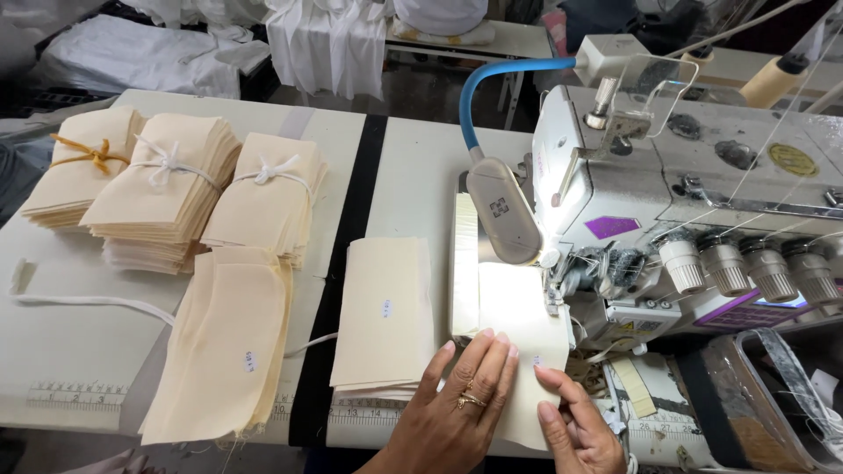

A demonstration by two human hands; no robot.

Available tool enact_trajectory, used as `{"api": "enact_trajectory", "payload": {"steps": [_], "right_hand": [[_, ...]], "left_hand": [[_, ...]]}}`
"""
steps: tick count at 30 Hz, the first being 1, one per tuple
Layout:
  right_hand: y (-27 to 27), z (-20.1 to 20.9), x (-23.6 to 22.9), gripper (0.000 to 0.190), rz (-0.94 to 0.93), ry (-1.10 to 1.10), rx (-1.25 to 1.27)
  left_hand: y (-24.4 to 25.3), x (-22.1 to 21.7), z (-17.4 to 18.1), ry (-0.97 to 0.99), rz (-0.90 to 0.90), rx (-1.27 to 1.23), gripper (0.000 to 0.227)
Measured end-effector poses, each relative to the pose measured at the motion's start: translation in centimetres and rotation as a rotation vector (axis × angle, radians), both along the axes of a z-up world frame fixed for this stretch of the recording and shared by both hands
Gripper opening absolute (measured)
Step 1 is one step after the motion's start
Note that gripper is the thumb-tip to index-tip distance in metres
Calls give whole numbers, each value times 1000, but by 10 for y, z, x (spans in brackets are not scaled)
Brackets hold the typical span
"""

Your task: Picking up, aligning, and stacking fabric pieces on a sewing machine workstation

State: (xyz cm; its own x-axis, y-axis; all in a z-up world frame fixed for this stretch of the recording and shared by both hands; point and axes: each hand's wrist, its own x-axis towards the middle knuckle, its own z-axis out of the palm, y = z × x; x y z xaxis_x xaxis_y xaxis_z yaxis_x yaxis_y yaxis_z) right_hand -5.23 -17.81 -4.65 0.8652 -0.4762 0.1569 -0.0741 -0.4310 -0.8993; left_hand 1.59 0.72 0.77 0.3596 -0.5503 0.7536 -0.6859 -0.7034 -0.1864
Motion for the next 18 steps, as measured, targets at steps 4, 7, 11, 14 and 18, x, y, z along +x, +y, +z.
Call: {"api": "enact_trajectory", "payload": {"steps": [4, 7, 11, 14, 18], "right_hand": [[3, 9, 4, 39, -13, -2, 101], [-2, 7, 5, 40, 1, 32, 99], [-5, 15, 8, 43, 17, 76, -85], [0, 23, 12, 41, 27, 51, 19], [-9, 10, 14, 42, 76, 30, 13]], "left_hand": [[-1, 1, 1, -16, 32, 1, 46], [-1, 1, 0, -30, 33, -7, 45], [2, 2, -2, 11, -20, 11, 46], [4, 3, -2, 39, -35, 50, 45], [4, 3, -1, 55, -28, 58, 42]]}}
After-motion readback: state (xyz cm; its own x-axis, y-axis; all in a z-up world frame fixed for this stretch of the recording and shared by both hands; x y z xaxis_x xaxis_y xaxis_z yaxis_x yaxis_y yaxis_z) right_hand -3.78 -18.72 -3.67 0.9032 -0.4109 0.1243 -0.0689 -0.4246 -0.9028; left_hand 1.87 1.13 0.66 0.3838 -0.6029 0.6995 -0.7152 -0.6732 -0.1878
